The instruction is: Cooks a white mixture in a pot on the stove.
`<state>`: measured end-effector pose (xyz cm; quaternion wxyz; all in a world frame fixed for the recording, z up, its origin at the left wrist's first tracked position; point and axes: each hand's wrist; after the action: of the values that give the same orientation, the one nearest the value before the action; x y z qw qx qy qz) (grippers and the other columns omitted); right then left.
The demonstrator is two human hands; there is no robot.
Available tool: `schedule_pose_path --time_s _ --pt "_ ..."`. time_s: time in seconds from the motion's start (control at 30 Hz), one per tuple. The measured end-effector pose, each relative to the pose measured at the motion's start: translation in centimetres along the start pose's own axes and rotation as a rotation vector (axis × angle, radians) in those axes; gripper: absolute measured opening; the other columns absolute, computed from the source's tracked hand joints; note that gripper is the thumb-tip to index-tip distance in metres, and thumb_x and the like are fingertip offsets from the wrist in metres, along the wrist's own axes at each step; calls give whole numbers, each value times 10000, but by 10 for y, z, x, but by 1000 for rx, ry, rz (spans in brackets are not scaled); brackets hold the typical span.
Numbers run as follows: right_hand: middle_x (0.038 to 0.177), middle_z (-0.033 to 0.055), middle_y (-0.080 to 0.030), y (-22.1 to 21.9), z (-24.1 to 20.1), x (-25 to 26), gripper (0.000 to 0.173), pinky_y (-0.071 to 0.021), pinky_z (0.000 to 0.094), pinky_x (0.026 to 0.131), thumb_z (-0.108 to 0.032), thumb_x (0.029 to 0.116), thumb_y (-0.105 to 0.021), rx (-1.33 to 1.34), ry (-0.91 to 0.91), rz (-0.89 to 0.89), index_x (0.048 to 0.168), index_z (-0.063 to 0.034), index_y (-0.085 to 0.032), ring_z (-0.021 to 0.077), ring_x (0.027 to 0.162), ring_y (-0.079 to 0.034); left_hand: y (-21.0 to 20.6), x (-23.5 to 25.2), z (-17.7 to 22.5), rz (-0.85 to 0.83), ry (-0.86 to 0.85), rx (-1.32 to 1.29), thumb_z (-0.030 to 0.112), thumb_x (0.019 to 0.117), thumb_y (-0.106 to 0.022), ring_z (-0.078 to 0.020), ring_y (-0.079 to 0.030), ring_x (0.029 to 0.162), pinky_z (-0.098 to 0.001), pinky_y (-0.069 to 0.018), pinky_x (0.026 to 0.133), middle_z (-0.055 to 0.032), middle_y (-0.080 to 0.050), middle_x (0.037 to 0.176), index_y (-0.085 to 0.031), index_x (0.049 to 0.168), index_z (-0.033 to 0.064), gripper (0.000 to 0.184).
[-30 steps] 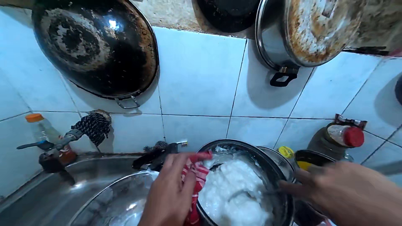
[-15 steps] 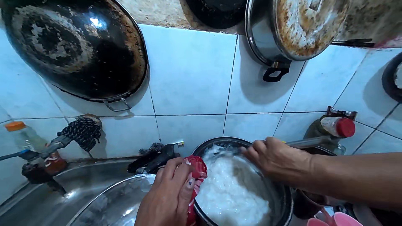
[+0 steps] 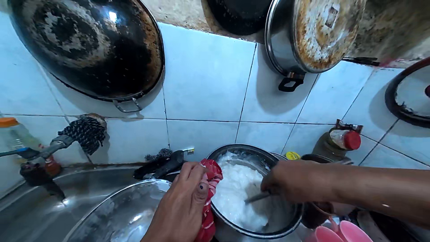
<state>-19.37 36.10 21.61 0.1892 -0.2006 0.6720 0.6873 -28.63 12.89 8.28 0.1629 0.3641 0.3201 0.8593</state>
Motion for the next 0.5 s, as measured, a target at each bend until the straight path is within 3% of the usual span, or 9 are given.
schedule_pose_path --time_s 0.07,0.13,0.2,0.27,0.3,0.37,0.43,0.5 --pt "1056 210 -724 1 15 10 294 -511 614 869 -143 1066 -510 52 -5 99 1268 -86 -716 388 994 -686 4 1 1 -26 3 3 687 1008 -21 -292 -630 1129 -482 -554 881 -144 -618 1252 -648 1249 74 909" --pt "1034 151 -732 10 27 -1 287 -533 577 853 -184 1073 -518 3 -89 181 1270 -148 -724 335 970 -694 6 2 0 -39 -9 -16 698 1001 -15 -295 -620 1151 -493 -544 908 -151 -615 1253 -640 1244 62 923" --pt "980 59 -734 14 38 -20 249 -564 521 749 -196 1044 -567 -204 -157 303 1218 -237 -741 265 882 -704 4 0 -5 -20 -21 -48 696 1005 -29 -266 -619 1154 -477 -543 922 -144 -616 1242 -639 1235 66 907" --pt "907 -9 -700 10 46 -34 233 -547 439 582 -174 953 -677 -496 -167 498 1145 -286 -748 209 741 -686 3 0 -11 -10 -36 -78 688 1013 -44 -227 -614 1168 -439 -541 942 -133 -618 1248 -636 1251 76 884" --pt "867 -8 -686 6 50 -35 259 -525 413 520 -152 891 -737 -621 -137 622 1119 -271 -762 204 684 -671 3 0 -13 -6 -37 -82 684 1015 -46 -215 -615 1169 -429 -544 944 -129 -620 1246 -633 1265 83 876" --pt "838 63 -679 -4 48 -20 295 -522 436 508 -50 801 -787 -703 -76 757 1074 -164 -772 270 679 -670 2 -2 -14 -11 -19 -74 687 1013 -47 -208 -619 1148 -427 -549 923 -122 -621 1226 -619 1278 88 870" --pt "891 136 -684 -22 38 2 267 -551 481 589 21 855 -707 -635 -47 677 1103 -75 -733 337 750 -687 2 -4 -11 -27 4 -32 706 999 -33 -242 -627 1144 -457 -550 918 -139 -624 1230 -614 1282 79 900" --pt "969 181 -686 -40 28 8 323 -571 499 627 40 913 -633 -578 24 568 1221 -42 -686 372 809 -700 5 -2 -5 -52 -6 39 731 983 -33 -313 -634 1128 -507 -553 887 -162 -626 1239 -627 1258 70 930"
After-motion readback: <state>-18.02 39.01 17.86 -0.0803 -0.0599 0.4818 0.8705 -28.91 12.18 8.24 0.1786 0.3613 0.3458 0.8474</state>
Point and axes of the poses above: each hand's wrist, its own x-axis towards the middle knuckle, its own y-axis out of the back of the hand, z = x × y
